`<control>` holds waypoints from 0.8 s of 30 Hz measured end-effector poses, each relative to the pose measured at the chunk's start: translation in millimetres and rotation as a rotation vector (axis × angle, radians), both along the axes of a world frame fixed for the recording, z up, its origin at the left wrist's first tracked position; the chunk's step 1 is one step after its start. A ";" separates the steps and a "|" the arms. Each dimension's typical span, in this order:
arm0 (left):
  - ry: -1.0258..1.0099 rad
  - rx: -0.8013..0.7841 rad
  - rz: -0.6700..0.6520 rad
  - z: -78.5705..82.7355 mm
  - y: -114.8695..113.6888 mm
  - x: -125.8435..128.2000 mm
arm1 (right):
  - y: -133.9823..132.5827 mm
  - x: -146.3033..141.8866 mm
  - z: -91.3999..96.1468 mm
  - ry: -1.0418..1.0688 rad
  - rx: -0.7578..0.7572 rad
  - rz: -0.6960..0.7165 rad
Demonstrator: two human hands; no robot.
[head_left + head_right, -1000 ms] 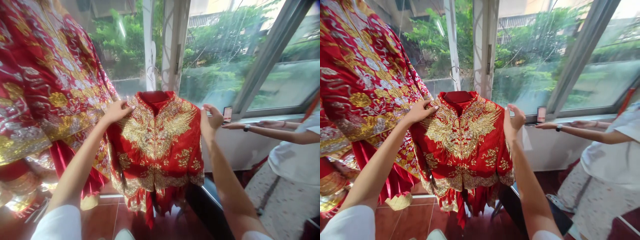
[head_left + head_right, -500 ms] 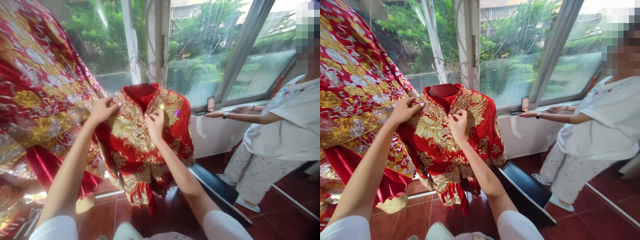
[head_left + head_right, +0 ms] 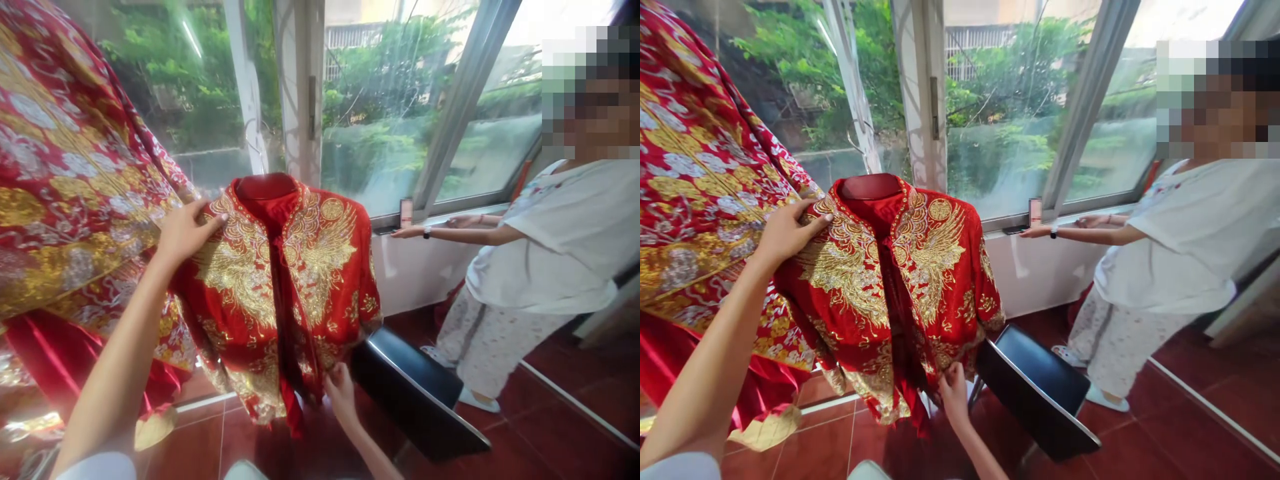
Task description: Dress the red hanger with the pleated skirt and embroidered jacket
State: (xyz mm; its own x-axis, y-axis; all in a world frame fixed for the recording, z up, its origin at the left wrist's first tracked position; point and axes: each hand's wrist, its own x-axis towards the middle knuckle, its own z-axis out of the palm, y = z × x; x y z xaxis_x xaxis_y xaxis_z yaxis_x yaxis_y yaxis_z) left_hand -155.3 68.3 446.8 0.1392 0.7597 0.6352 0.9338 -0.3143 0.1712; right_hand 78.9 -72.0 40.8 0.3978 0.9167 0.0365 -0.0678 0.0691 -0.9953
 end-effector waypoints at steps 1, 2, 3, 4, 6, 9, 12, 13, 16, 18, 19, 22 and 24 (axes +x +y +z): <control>-0.009 0.026 0.012 -4.5 -4.2 1.6 | 2.0 14.9 3.4 -0.047 -0.029 -0.010; -0.021 0.064 0.031 -10.6 -9.7 3.5 | 6.1 30.3 12.3 -0.117 -0.042 -0.021; -0.037 0.114 0.061 -18.3 -16.2 5.5 | 11.9 45.7 26.8 -0.201 -0.035 -0.039; -0.055 0.165 0.100 -27.3 -23.1 7.6 | 18.8 60.3 46.9 -0.299 0.010 -0.074; -0.100 0.232 0.181 -47.0 -35.6 11.0 | 35.4 85.0 100.7 -0.466 0.155 -0.230; -0.185 0.264 0.242 -72.2 -42.2 12.8 | 67.3 107.1 196.3 -0.660 0.475 -0.499; -0.227 0.301 0.247 -82.6 -32.8 10.3 | 106.8 111.9 271.7 -0.865 0.587 -0.507; -0.235 0.313 0.256 -82.9 -28.5 8.4 | 119.8 111.2 286.9 -0.881 0.580 -0.466; -0.247 0.318 0.287 -77.3 -20.1 -1.3 | 148.3 110.4 304.4 -0.846 0.577 -0.339; -0.213 0.276 0.270 -68.6 -20.4 -12.4 | 156.0 116.0 302.9 -0.809 0.598 -0.305; -0.189 0.242 0.264 -62.8 -21.4 -19.7 | 157.3 120.9 301.7 -0.796 0.604 -0.298; -0.182 0.096 0.222 -39.8 -20.6 -46.9 | 159.0 140.3 304.9 -0.755 0.570 -0.235; -0.258 -0.063 0.087 -23.6 -11.9 -65.1 | 163.3 152.4 313.1 -0.676 0.507 -0.134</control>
